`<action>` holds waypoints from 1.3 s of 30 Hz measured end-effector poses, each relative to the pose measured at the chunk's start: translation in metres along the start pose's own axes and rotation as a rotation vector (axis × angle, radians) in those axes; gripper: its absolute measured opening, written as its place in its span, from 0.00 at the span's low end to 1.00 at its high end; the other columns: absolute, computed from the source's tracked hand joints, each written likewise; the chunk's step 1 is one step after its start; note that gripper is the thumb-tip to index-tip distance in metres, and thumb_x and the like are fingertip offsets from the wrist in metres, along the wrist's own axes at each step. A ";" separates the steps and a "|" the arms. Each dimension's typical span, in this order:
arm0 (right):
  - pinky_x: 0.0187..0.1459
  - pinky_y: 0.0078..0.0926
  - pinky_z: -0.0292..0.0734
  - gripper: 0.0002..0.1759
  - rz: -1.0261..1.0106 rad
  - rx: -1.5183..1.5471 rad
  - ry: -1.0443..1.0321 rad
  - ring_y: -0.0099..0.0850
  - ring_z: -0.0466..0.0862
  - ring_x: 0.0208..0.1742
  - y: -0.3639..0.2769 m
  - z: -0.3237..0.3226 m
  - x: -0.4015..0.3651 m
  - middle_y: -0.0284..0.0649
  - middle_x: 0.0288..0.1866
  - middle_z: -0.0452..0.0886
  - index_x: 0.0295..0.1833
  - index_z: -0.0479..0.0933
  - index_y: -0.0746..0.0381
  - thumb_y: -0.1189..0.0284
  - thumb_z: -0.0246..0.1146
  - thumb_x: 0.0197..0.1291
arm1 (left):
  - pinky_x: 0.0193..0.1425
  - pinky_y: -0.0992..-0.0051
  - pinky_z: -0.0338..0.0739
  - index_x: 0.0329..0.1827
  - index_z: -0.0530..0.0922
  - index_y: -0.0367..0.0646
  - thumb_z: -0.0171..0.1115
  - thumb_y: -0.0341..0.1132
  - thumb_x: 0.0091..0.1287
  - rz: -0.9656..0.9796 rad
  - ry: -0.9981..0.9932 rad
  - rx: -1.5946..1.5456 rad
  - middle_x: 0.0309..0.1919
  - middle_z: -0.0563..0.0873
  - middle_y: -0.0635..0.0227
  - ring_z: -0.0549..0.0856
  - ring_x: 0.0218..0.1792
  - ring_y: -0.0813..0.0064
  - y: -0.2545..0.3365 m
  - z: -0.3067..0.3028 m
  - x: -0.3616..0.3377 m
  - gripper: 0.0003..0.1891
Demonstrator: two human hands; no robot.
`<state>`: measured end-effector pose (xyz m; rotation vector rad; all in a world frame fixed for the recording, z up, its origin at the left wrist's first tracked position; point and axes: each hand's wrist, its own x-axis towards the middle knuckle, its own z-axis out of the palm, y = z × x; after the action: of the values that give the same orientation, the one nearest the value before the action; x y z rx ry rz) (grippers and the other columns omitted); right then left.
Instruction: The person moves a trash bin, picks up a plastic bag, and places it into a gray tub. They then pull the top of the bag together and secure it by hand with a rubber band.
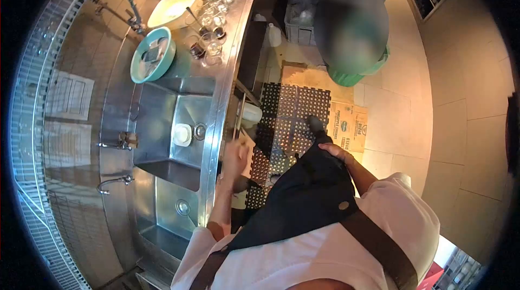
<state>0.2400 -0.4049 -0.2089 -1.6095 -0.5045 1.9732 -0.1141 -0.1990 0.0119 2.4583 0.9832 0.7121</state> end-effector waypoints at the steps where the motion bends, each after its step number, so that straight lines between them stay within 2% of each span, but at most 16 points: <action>1: 0.63 0.35 0.69 0.35 0.001 0.008 -0.004 0.41 0.78 0.59 -0.002 -0.012 0.003 0.47 0.62 0.78 0.60 0.77 0.64 0.45 0.58 0.63 | 0.48 0.59 0.73 0.45 0.78 0.39 0.62 0.30 0.65 -0.021 0.033 -0.061 0.38 0.82 0.56 0.80 0.42 0.52 -0.005 0.000 0.032 0.08; 3: 0.65 0.37 0.68 0.35 0.064 -0.413 0.252 0.46 0.77 0.62 -0.009 -0.043 0.014 0.50 0.62 0.78 0.61 0.77 0.65 0.46 0.56 0.63 | 0.52 0.58 0.71 0.46 0.78 0.38 0.61 0.28 0.64 -0.040 0.103 0.026 0.41 0.82 0.55 0.79 0.45 0.53 -0.004 -0.006 0.097 0.09; 5: 0.67 0.38 0.67 0.34 0.105 -0.456 0.237 0.48 0.74 0.66 -0.033 -0.069 0.017 0.54 0.63 0.76 0.60 0.76 0.67 0.48 0.55 0.63 | 0.56 0.58 0.70 0.51 0.77 0.37 0.62 0.29 0.63 -0.095 0.093 0.112 0.47 0.80 0.53 0.78 0.50 0.51 -0.021 0.005 0.144 0.14; 9: 0.68 0.37 0.67 0.25 -0.248 -0.690 0.125 0.46 0.74 0.65 -0.054 -0.163 0.053 0.49 0.63 0.77 0.56 0.79 0.64 0.58 0.57 0.61 | 0.60 0.56 0.69 0.61 0.72 0.38 0.64 0.32 0.62 -0.086 0.171 0.369 0.55 0.76 0.48 0.75 0.55 0.47 -0.061 0.051 0.217 0.23; 12: 0.67 0.37 0.67 0.22 -0.127 -0.510 0.226 0.46 0.75 0.64 -0.096 -0.210 0.078 0.47 0.61 0.78 0.55 0.80 0.61 0.59 0.56 0.62 | 0.60 0.54 0.69 0.65 0.70 0.38 0.65 0.36 0.62 -0.210 0.124 0.548 0.56 0.75 0.48 0.75 0.56 0.46 -0.072 0.081 0.254 0.28; 14: 0.67 0.36 0.67 0.22 -0.088 -0.705 0.211 0.44 0.75 0.64 -0.092 -0.246 0.089 0.45 0.60 0.79 0.55 0.81 0.59 0.59 0.57 0.61 | 0.60 0.54 0.69 0.66 0.69 0.38 0.65 0.37 0.62 -0.312 0.117 0.649 0.56 0.75 0.48 0.75 0.56 0.47 -0.074 0.094 0.263 0.29; 15: 0.66 0.36 0.68 0.22 -0.209 -0.913 0.020 0.43 0.76 0.63 -0.088 -0.260 0.092 0.45 0.59 0.80 0.53 0.81 0.60 0.58 0.58 0.60 | 0.59 0.54 0.69 0.67 0.68 0.39 0.65 0.39 0.63 -0.349 0.098 0.619 0.56 0.75 0.48 0.75 0.56 0.47 -0.079 0.091 0.262 0.30; 17: 0.62 0.38 0.71 0.21 0.064 -0.552 0.176 0.44 0.78 0.61 -0.127 -0.257 0.076 0.46 0.57 0.81 0.52 0.82 0.59 0.58 0.59 0.58 | 0.59 0.54 0.68 0.68 0.66 0.39 0.65 0.41 0.63 -0.408 0.069 0.603 0.56 0.75 0.49 0.75 0.56 0.47 -0.075 0.096 0.256 0.31; 20: 0.61 0.38 0.72 0.21 0.191 -0.625 0.027 0.45 0.78 0.60 -0.163 -0.270 0.083 0.47 0.57 0.81 0.51 0.83 0.59 0.57 0.60 0.58 | 0.59 0.53 0.67 0.72 0.62 0.41 0.64 0.42 0.64 -0.458 0.086 0.732 0.55 0.76 0.51 0.75 0.56 0.48 -0.074 0.096 0.265 0.35; 23: 0.59 0.38 0.74 0.20 0.050 -0.738 0.029 0.44 0.79 0.59 -0.113 -0.288 0.119 0.47 0.56 0.81 0.51 0.83 0.60 0.59 0.59 0.59 | 0.60 0.53 0.66 0.72 0.62 0.40 0.63 0.45 0.65 -0.510 0.031 0.758 0.55 0.76 0.52 0.74 0.56 0.49 -0.076 0.096 0.264 0.35; 24: 0.59 0.38 0.74 0.20 0.052 -0.739 0.029 0.44 0.79 0.59 -0.125 -0.291 0.117 0.47 0.56 0.81 0.51 0.83 0.60 0.59 0.59 0.59 | 0.60 0.53 0.66 0.72 0.62 0.40 0.63 0.45 0.65 -0.510 0.030 0.757 0.55 0.76 0.52 0.74 0.56 0.49 -0.076 0.097 0.264 0.35; 26: 0.67 0.34 0.68 0.19 -0.054 -1.111 -0.217 0.41 0.77 0.63 -0.159 -0.294 0.109 0.41 0.61 0.79 0.56 0.81 0.56 0.63 0.52 0.65 | 0.59 0.54 0.66 0.72 0.62 0.41 0.62 0.47 0.65 -0.542 0.003 0.754 0.54 0.76 0.52 0.74 0.55 0.50 -0.077 0.097 0.263 0.35; 29: 0.66 0.35 0.70 0.19 -0.090 -1.253 -0.261 0.40 0.77 0.63 -0.150 -0.300 0.124 0.39 0.61 0.79 0.55 0.82 0.55 0.64 0.52 0.64 | 0.57 0.55 0.67 0.72 0.63 0.42 0.62 0.49 0.66 -0.570 -0.015 0.749 0.52 0.76 0.52 0.75 0.54 0.51 -0.074 0.095 0.265 0.35; 30: 0.66 0.35 0.70 0.19 -0.088 -1.251 -0.259 0.40 0.77 0.63 -0.162 -0.299 0.123 0.39 0.61 0.79 0.55 0.82 0.55 0.64 0.52 0.64 | 0.55 0.55 0.67 0.72 0.63 0.43 0.62 0.49 0.66 -0.583 -0.016 0.745 0.51 0.77 0.52 0.75 0.53 0.51 -0.075 0.095 0.266 0.35; 32: 0.63 0.36 0.71 0.18 0.174 -0.928 -0.109 0.39 0.78 0.61 -0.191 -0.296 0.111 0.39 0.60 0.80 0.52 0.83 0.55 0.64 0.53 0.63 | 0.54 0.56 0.68 0.72 0.64 0.43 0.62 0.50 0.66 -0.575 -0.007 0.764 0.49 0.77 0.53 0.75 0.51 0.52 -0.076 0.097 0.265 0.35; 39: 0.62 0.35 0.72 0.18 0.148 -1.007 -0.122 0.37 0.81 0.58 -0.199 -0.287 0.134 0.36 0.60 0.80 0.46 0.85 0.55 0.59 0.55 0.61 | 0.50 0.57 0.69 0.70 0.66 0.42 0.63 0.48 0.64 -0.544 0.015 0.839 0.46 0.77 0.56 0.76 0.47 0.54 -0.073 0.096 0.269 0.33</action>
<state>0.5352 -0.1795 -0.2558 -2.1079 -1.6611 2.0439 0.0715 0.0274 -0.0198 2.5722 2.1780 0.1244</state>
